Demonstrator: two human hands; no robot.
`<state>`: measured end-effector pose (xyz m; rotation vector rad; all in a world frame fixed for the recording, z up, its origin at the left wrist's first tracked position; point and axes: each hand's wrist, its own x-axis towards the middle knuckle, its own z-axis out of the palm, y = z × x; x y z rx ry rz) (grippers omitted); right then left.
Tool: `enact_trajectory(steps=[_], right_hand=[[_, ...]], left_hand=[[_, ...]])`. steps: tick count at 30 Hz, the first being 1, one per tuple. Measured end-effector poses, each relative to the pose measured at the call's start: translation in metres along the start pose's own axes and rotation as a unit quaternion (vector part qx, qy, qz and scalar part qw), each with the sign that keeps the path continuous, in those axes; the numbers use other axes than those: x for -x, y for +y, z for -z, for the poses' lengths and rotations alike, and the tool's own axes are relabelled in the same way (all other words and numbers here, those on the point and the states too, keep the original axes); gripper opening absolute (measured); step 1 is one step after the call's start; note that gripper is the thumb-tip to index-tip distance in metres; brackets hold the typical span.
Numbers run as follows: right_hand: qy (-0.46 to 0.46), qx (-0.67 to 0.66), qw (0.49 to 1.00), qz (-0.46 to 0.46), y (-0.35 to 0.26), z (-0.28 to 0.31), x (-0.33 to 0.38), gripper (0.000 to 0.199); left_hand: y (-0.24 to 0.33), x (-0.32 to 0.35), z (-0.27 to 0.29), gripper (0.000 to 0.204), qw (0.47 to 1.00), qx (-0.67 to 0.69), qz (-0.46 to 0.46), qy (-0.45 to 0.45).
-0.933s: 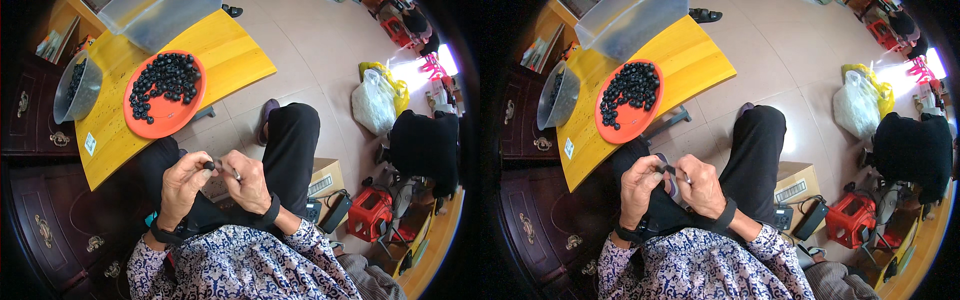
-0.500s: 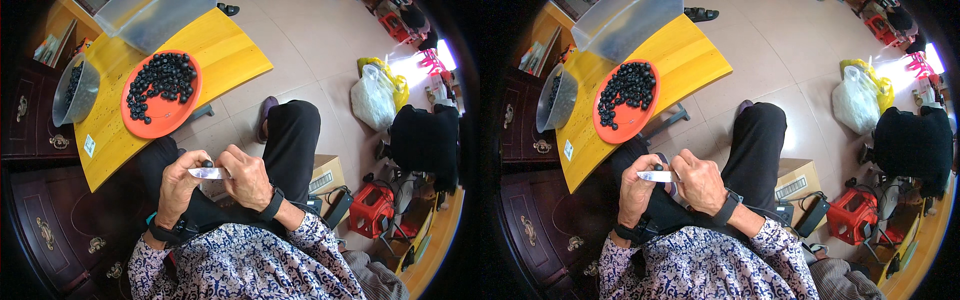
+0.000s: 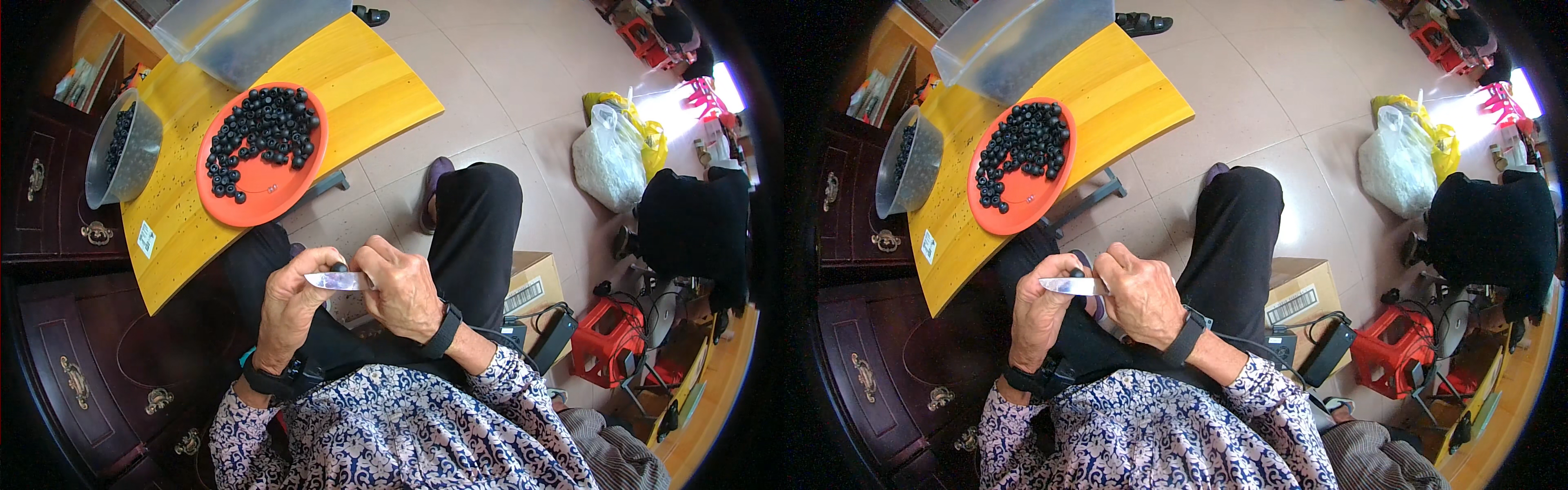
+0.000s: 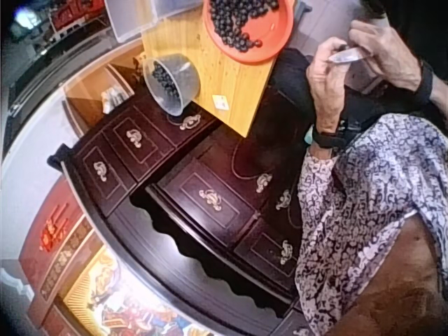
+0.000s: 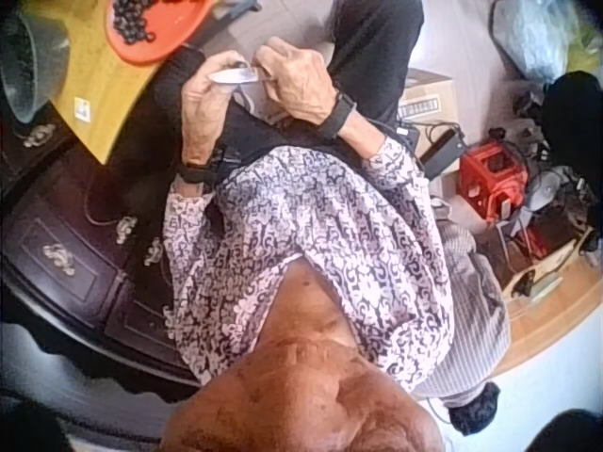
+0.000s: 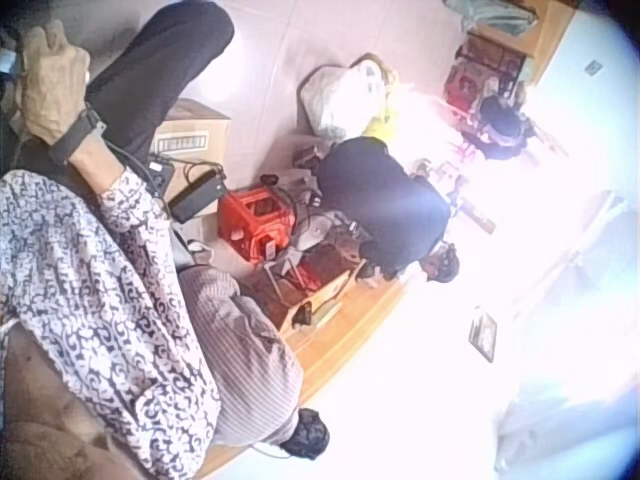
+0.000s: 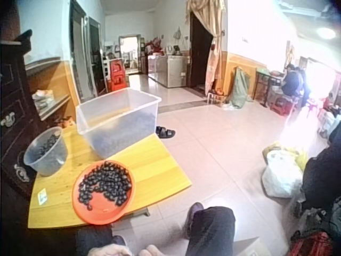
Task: Manually inspect grapes from a bowl, cutting away stems or bad fruit with a knife before placing them into a plastic container.
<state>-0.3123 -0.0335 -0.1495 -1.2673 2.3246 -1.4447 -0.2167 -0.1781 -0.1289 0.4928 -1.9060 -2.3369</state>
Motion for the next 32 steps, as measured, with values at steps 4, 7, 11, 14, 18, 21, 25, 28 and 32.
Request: enact_trajectory(steps=[4, 7, 11, 14, 18, 21, 25, 28, 32], right_hand=[[-0.007, 0.002, 1.000, 0.002, 0.0005, 0.0002, -0.0004, 0.014], [-0.009, 0.004, 1.000, 0.005, 0.0012, -0.0004, -0.0004, 0.015], [-0.012, 0.009, 1.000, 0.012, 0.0026, -0.0014, -0.0013, 0.016], [-0.027, 0.008, 0.999, 0.024, 0.0033, 0.0011, -0.0026, 0.016], [-0.033, 0.018, 0.999, 0.037, 0.0029, 0.0046, -0.0060, 0.017], [-0.036, 0.015, 0.998, 0.041, 0.0031, 0.0063, -0.0072, 0.016], [-0.050, 0.013, 0.997, 0.050, 0.0033, 0.0079, -0.0074, 0.017], [-0.057, 0.017, 0.997, 0.050, 0.0035, 0.0076, -0.0068, 0.018], [-0.058, 0.014, 0.997, 0.047, 0.0035, 0.0073, -0.0067, 0.018]], left_hand=[[-0.0023, -0.0002, 0.0005, 0.026, 1.000, 0.000, -0.011, 0.001], [-0.0009, -0.0002, 0.0006, 0.025, 1.000, 0.002, -0.005, -0.002], [-0.0018, 0.0000, 0.0018, 0.024, 1.000, -0.002, 0.003, -0.007], [0.0016, 0.0001, 0.0007, 0.024, 1.000, 0.000, -0.001, -0.019], [0.0035, -0.0006, 0.0020, 0.025, 1.000, 0.001, 0.006, -0.023], [0.0044, -0.0010, 0.0036, 0.026, 0.999, 0.015, 0.007, -0.028], [0.0051, 0.0008, 0.0051, 0.025, 0.998, 0.034, 0.042, -0.040], [0.0057, 0.0009, 0.0058, 0.026, 0.996, 0.054, 0.047, -0.046], [0.0035, 0.0010, 0.0088, 0.026, 0.996, 0.047, 0.046, -0.056]])
